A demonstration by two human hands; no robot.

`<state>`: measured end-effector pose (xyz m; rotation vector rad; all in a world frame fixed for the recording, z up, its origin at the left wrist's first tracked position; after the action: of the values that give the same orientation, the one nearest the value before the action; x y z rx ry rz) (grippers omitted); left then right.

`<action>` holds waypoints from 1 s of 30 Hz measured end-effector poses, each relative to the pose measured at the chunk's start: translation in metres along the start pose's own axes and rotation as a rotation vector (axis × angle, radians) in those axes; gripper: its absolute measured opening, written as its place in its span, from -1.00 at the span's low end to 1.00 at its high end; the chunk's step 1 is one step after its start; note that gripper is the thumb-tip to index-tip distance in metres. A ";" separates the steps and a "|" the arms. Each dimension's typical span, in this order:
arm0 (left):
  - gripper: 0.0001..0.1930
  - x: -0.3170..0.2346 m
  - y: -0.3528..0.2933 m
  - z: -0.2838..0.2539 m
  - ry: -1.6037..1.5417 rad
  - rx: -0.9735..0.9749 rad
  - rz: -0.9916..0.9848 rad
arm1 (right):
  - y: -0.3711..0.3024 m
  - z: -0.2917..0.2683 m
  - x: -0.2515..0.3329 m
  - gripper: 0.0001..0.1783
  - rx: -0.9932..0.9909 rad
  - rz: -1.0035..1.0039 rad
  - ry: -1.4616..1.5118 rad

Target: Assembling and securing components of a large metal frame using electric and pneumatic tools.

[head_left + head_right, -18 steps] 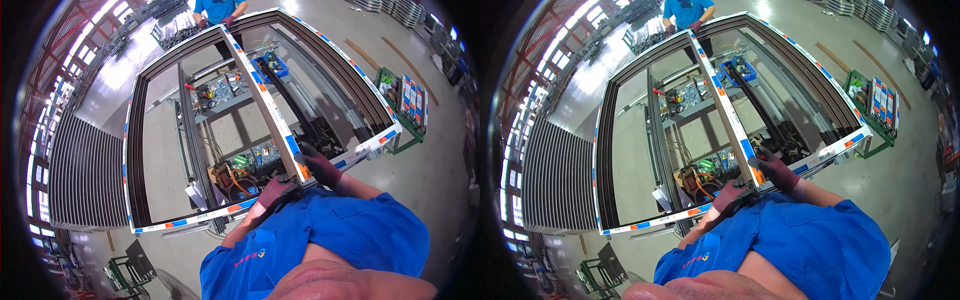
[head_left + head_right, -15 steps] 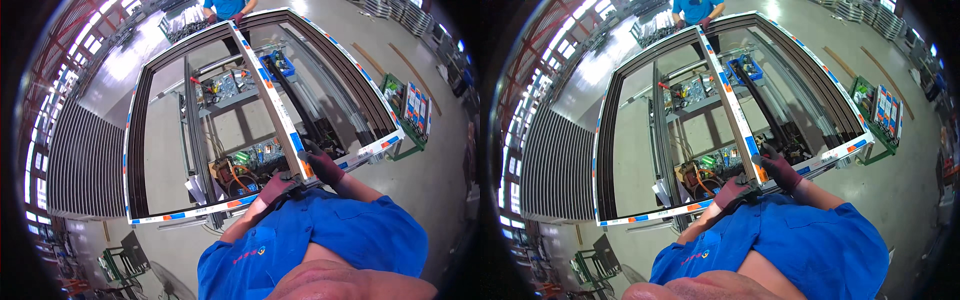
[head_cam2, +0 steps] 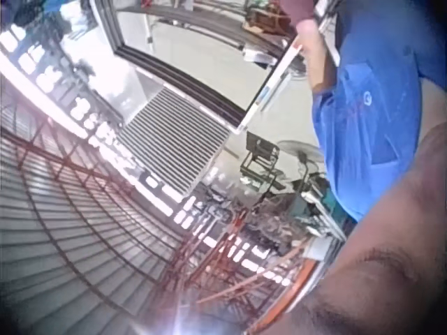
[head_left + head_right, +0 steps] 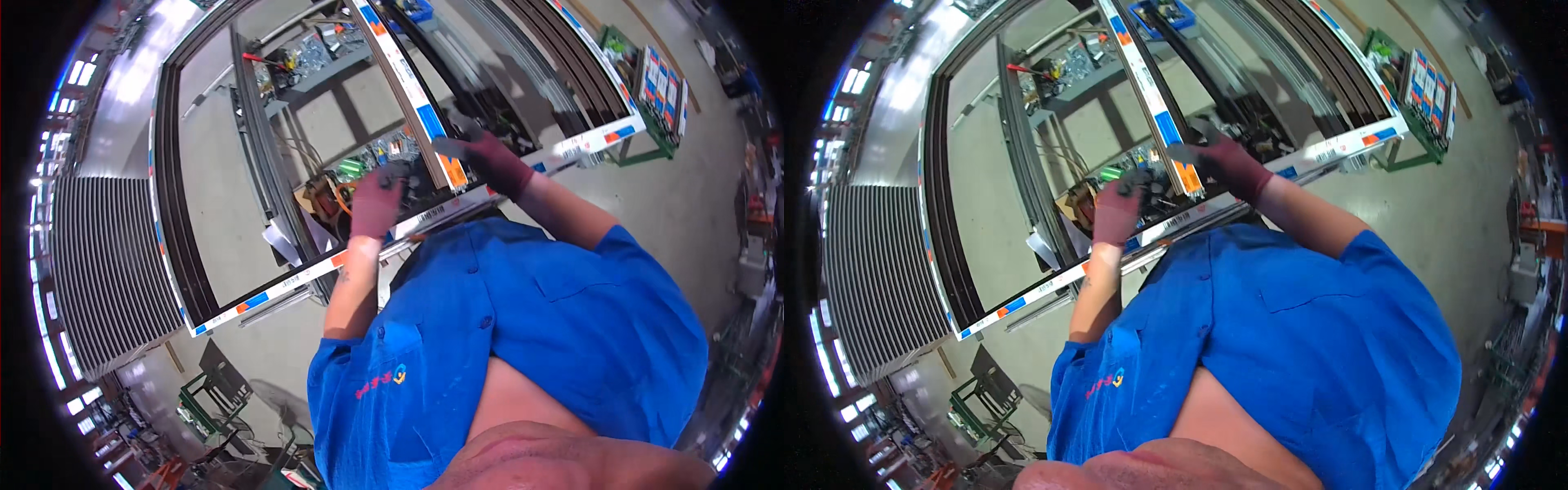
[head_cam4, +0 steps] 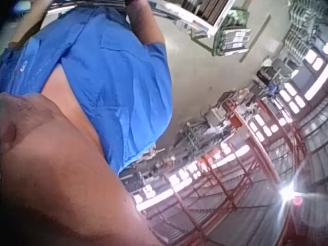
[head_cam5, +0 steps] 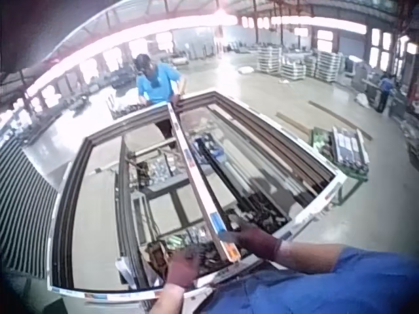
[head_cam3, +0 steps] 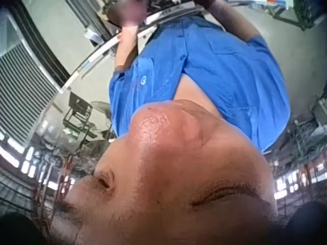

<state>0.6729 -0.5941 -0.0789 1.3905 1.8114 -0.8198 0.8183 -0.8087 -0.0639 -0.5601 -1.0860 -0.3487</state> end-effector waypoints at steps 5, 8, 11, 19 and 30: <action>-0.62 -0.064 -0.027 -0.013 -0.213 0.036 0.147 | 0.014 -0.038 -0.029 -0.19 0.080 -0.206 -0.488; -0.61 -0.103 -0.025 -0.005 -0.037 0.076 0.416 | -0.012 0.000 0.014 -0.22 -0.012 -0.043 -0.163; -0.64 -0.108 -0.024 0.010 0.078 0.087 0.476 | -0.013 0.015 0.029 -0.23 -0.008 -0.023 -0.266; -0.62 -0.105 -0.010 0.013 0.021 0.173 0.325 | -0.005 -0.011 -0.008 -0.14 -0.060 -0.172 -0.591; -0.81 -0.059 0.015 0.063 -0.329 0.024 0.198 | 0.008 -0.058 -0.056 -0.48 -0.055 -0.331 -0.850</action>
<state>0.7079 -0.6731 -0.0658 1.3356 1.3955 -0.9068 0.8406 -0.8367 -0.1365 -0.5902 -2.0067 -0.4406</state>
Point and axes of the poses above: each hand's wrist, its own y-axis towards the middle knuckle, its own z-axis out of the palm, x = y × z, the point moved 3 cm from there along y, towards the middle knuckle, and after that the axes turned 10 degrees about x, right-handed, at the moved point
